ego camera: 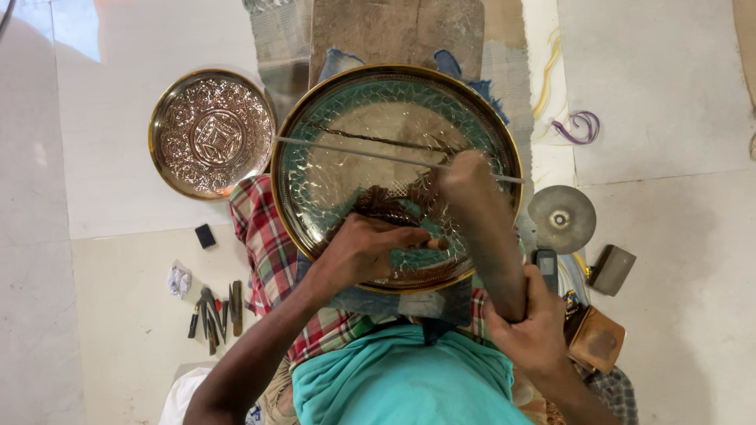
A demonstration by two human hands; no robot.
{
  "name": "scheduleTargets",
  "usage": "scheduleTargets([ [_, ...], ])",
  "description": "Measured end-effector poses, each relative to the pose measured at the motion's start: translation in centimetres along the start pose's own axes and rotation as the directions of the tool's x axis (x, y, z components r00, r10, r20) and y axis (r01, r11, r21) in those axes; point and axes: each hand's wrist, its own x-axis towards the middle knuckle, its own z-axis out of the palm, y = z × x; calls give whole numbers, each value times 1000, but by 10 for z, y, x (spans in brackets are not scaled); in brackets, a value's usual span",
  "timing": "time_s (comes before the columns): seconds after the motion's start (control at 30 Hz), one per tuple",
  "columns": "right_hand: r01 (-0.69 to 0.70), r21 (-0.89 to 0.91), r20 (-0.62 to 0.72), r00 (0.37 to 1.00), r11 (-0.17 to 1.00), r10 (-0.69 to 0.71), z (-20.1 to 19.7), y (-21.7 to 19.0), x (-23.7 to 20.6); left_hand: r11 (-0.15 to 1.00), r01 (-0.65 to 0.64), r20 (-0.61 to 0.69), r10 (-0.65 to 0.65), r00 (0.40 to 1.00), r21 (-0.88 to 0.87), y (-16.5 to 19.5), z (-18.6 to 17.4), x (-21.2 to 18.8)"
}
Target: The person sits on the floor with a large decorative brass plate held against their body, positions a chisel on the plate's engraved design, and repeatedly strikes the chisel with a wooden mallet to hand-emboss the pattern, repositioning the chisel across the design as they work.
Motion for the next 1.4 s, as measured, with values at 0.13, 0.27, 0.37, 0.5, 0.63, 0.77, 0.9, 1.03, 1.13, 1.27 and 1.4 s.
scheduleTargets([
  [0.13,-54,59,-121,991,997,61,8,1,-3,997,72,23,-72,997,22,-2,2,-4],
  [0.27,-132,69,-21,991,989,134,12,-3,-8,994,93,60,-96,994,52,-5,8,-1],
  [0.37,-96,34,-114,989,995,100,10,-9,-14,998,9,45,-12,999,63,-8,6,0],
  [0.5,-189,-77,-54,981,979,185,9,-13,-22,999,-40,-65,38,997,-36,-5,1,-2],
  [0.63,-158,497,-42,978,853,206,27,-12,-29,938,-6,-272,-94,958,-345,0,1,1],
  [0.77,-168,392,-45,979,905,201,38,-12,-36,948,146,-204,-208,957,-283,8,1,-4],
  [0.9,-142,425,-18,986,894,165,32,-19,-26,958,190,-228,-238,944,-213,11,5,-10],
  [1.03,-47,319,-1,999,947,50,15,-34,-4,964,179,-223,-222,949,-198,8,9,-13],
  [1.13,-104,346,53,994,932,91,-1,-51,11,947,220,-167,-261,951,-233,7,10,-16],
  [1.27,72,312,37,995,948,-88,-22,-71,33,955,230,-182,-264,947,-188,5,13,-19],
  [1.4,159,-131,177,975,979,-135,-41,-77,55,963,237,-193,-259,946,-129,-3,15,-18],
])
